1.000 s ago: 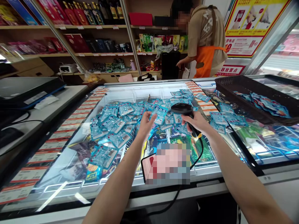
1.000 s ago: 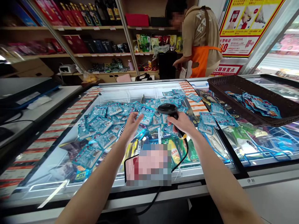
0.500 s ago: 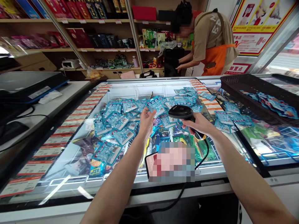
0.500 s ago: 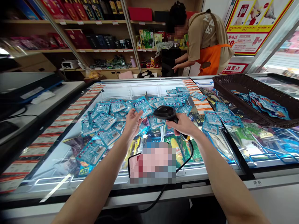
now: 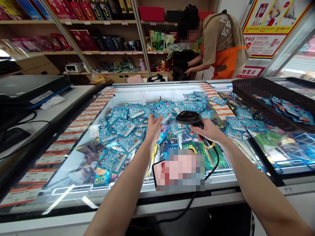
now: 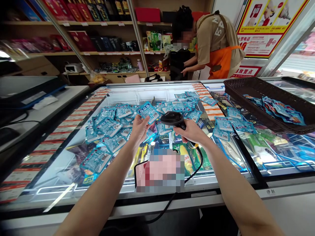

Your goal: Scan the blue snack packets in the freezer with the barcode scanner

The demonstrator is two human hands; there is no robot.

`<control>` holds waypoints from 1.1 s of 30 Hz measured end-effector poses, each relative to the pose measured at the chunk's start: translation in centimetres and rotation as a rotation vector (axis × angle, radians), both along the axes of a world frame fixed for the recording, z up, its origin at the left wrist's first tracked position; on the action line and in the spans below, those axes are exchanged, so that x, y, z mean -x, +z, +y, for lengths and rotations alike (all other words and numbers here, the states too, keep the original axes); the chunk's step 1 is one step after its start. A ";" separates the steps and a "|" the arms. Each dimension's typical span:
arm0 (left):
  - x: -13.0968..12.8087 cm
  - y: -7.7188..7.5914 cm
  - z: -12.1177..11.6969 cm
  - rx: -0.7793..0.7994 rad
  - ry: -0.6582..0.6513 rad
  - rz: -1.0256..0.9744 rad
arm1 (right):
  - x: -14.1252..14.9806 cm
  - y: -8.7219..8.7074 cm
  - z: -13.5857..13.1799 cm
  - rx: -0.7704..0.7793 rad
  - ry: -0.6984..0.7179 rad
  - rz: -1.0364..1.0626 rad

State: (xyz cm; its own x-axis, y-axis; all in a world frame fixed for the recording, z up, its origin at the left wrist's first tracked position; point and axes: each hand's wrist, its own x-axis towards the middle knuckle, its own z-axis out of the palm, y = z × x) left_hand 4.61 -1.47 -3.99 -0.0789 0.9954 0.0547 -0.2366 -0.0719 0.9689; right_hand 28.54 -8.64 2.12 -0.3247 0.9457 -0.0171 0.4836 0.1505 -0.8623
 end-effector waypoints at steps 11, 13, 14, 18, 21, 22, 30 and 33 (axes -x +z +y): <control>-0.3 -0.3 -0.1 -0.128 0.026 -0.092 | 1.1 -0.3 2.9 0.066 0.111 0.266; -0.3 -0.4 -0.1 -0.129 0.030 -0.109 | 1.4 -0.2 3.5 0.080 0.128 0.302; -0.2 -0.4 -0.1 -0.127 0.029 -0.121 | 1.6 -0.3 3.6 0.084 0.133 0.305; -0.2 -0.4 0.0 -0.111 0.031 -0.146 | 1.8 -0.3 3.4 0.065 0.107 0.233; -0.1 -0.5 0.1 -0.097 0.032 -0.099 | 1.6 -0.1 2.6 0.051 0.077 0.137; -0.1 -0.5 0.1 -0.096 0.025 -0.090 | 1.5 0.0 2.3 0.051 0.070 0.114; -0.1 -0.7 0.3 -0.085 0.018 -0.103 | 1.1 0.1 2.0 0.061 0.057 0.111; 0.0 -0.8 0.3 -0.075 0.025 -0.081 | 1.1 0.1 2.0 0.043 0.062 0.119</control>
State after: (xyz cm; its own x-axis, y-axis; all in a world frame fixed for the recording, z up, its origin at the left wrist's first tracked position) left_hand 4.62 -1.21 -4.78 -0.1104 0.9864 0.1217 -0.3115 -0.1506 0.9382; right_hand 27.41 -6.66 2.19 -0.3845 0.9230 -0.0151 0.3686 0.1385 -0.9192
